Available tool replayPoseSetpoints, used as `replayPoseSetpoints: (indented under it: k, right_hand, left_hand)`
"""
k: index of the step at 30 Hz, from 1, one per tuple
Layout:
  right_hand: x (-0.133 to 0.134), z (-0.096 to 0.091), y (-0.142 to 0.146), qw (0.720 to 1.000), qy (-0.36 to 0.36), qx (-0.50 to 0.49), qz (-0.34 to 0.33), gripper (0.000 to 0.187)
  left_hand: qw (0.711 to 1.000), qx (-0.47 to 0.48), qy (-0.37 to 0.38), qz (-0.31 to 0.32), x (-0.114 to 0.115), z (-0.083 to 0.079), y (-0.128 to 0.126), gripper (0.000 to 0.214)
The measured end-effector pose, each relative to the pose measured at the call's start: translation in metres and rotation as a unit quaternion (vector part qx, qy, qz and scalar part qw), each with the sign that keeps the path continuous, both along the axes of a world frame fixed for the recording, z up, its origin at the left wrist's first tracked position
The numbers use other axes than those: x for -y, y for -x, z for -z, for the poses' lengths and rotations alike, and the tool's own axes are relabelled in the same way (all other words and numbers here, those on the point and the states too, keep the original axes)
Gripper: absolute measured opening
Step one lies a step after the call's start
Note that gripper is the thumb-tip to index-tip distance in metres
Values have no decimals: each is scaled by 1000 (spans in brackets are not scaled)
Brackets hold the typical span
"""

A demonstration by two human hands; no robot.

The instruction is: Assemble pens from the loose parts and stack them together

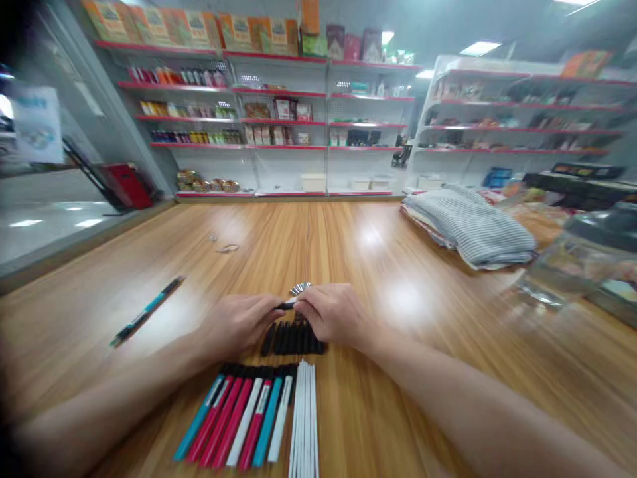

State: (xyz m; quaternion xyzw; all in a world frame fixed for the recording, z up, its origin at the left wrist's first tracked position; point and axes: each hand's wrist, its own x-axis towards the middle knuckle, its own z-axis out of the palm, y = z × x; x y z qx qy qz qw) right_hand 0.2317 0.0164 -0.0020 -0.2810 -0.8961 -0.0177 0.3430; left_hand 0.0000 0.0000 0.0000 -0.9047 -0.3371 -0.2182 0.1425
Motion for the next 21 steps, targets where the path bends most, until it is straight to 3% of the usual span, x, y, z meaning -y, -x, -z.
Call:
replayPoseSetpoints:
  k: [7,12,21]
  right_hand:
    - [0,-5,-3,999,-28,15,-22,13]
    - [-3,-5,-5,998,-61,7,-7,27]
    - [-1,-4,-4,999,-38,10,-34,16]
  left_hand:
    - [1000,-6,18,6,-2,7,3,16]
    - [999,9,34,7,-4,6,4,16]
    - [999,42,27,17,-2,2,1,23]
